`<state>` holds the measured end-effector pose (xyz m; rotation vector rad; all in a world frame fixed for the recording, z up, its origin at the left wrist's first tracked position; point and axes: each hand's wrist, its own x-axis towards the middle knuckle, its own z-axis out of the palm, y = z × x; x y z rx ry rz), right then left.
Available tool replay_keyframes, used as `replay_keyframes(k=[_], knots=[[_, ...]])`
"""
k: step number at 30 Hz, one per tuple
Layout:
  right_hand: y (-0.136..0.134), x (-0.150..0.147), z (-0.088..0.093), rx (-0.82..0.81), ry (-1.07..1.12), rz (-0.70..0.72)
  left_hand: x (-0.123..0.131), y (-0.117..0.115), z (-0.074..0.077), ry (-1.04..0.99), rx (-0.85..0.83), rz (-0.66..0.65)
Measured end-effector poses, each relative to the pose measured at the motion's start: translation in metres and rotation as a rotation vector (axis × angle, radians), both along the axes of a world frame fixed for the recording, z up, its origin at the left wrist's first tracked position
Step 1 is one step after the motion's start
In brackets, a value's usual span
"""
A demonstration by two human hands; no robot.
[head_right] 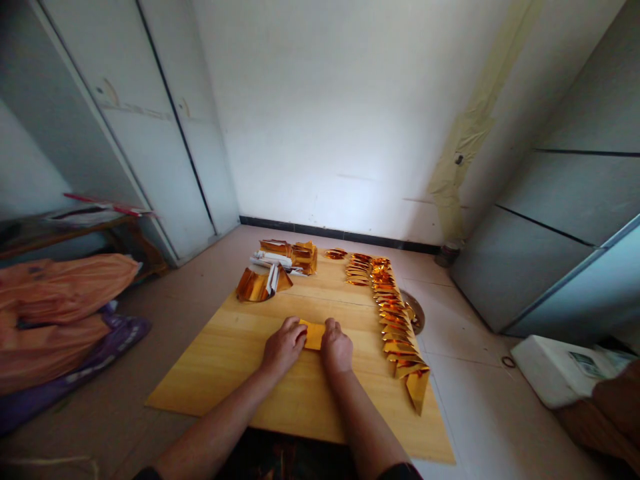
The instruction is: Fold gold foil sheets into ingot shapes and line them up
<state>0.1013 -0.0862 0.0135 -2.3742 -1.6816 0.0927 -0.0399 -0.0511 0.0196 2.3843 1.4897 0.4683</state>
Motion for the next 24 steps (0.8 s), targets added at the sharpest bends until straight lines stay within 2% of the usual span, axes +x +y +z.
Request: replay_keyframes(k=[6,15,19,24], knots=[[0.0,-0.002,0.007,-0.015,-0.016,0.008,0.003,-0.001,0.001,0.141,0.03,-0.021],[-0.005,-0.004,0.003,-0.023,-0.138,0.03,0.004,-0.003,0.002,0.189,0.094,-0.057],[-0.013,0.003,0.014,0.019,-0.062,0.024,0.004,-0.005,0.006,0.152,0.127,-0.073],[-0.016,-0.001,0.02,0.018,0.074,-0.015,0.001,-0.004,0.01,0.086,0.079,-0.088]])
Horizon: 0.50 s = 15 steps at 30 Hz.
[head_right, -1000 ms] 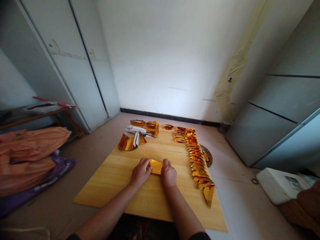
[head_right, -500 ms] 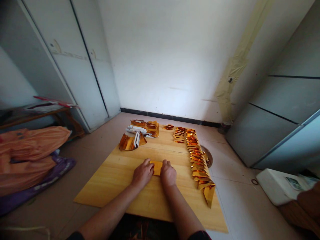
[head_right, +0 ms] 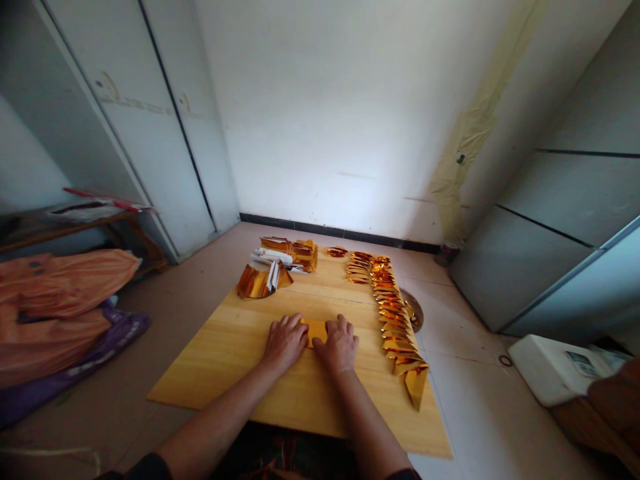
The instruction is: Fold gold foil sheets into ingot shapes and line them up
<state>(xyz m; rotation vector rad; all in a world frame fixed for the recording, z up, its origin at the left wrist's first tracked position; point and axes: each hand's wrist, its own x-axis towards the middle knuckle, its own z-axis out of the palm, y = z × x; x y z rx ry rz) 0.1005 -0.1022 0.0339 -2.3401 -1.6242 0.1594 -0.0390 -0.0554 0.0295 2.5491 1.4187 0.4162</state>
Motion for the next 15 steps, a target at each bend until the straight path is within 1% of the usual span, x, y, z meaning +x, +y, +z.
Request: replay_keyframes(k=[3,8,15], knots=[[-0.001,-0.007,-0.003,0.024,0.011,-0.014,-0.006,0.002,0.0,-0.02,-0.025,-0.025],[-0.003,-0.011,-0.008,0.055,0.017,-0.004,-0.017,0.007,-0.005,-0.03,-0.029,-0.047],[-0.006,-0.007,-0.008,0.046,0.023,0.009,-0.019,0.008,-0.007,-0.015,-0.059,-0.03]])
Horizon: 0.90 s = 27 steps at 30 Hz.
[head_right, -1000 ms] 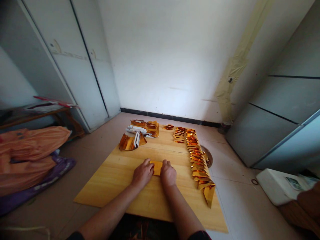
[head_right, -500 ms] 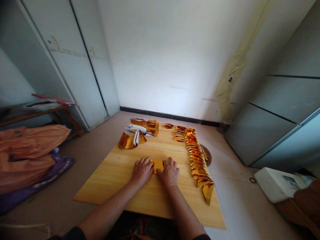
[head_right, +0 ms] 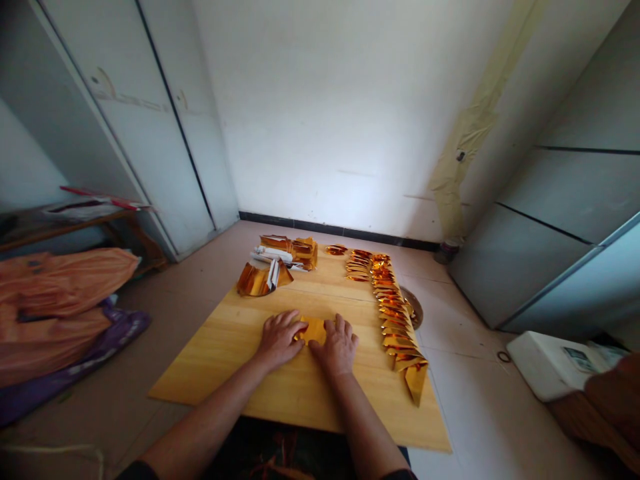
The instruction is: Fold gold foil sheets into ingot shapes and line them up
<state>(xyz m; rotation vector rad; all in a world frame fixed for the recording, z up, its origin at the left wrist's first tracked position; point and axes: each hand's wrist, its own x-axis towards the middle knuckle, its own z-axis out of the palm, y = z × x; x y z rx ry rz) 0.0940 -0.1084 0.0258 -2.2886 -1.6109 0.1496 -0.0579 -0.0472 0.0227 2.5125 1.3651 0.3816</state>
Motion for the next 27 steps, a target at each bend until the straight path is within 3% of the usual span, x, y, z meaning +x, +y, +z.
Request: replay_keyframes(k=[17,27], knots=[[-0.016,0.038,-0.006,0.004,0.031,0.202,-0.013,0.01,0.0,0.061,-0.052,-0.093],[-0.018,0.04,0.006,0.043,-0.151,0.487,-0.012,0.011,0.007,0.03,-0.05,-0.106]])
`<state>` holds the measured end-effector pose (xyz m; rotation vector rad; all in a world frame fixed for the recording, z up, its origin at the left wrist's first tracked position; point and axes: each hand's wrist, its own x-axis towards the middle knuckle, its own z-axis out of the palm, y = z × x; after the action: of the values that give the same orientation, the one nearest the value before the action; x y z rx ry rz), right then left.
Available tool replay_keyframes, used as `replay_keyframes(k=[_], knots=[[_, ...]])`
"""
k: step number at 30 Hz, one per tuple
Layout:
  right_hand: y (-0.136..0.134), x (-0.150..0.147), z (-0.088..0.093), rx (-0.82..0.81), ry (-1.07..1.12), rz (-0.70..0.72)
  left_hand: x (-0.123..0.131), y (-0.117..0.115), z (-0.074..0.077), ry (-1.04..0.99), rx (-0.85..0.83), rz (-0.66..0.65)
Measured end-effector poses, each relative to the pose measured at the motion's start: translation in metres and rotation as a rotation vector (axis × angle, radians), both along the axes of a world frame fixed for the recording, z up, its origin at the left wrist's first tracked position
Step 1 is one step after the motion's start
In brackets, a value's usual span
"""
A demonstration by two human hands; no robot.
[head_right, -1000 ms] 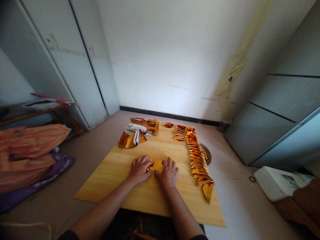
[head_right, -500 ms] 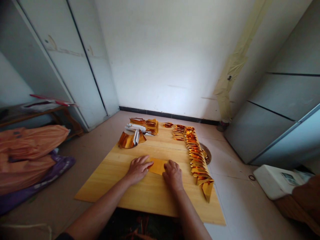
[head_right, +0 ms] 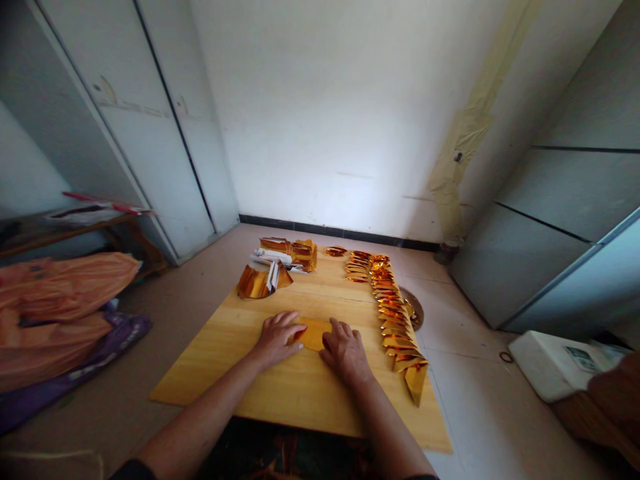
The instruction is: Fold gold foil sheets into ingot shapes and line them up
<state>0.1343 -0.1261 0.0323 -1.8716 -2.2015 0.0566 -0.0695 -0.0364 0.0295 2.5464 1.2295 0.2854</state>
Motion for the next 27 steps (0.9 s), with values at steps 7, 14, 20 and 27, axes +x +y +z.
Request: replay_keyframes(k=[7,14,20,27], knots=[[0.002,0.003,0.005,-0.015,-0.111,0.169,0.001,0.007,-0.003,-0.023,0.004,-0.022],[0.011,0.001,0.002,0.011,-0.075,0.075,0.005,0.007,-0.004,-0.06,0.061,-0.017],[0.032,-0.005,-0.002,-0.022,0.117,-0.209,0.016,0.013,-0.006,-0.109,0.042,0.1],[0.045,-0.017,-0.01,-0.001,0.033,-0.41,0.028,0.015,-0.005,-0.138,0.01,0.239]])
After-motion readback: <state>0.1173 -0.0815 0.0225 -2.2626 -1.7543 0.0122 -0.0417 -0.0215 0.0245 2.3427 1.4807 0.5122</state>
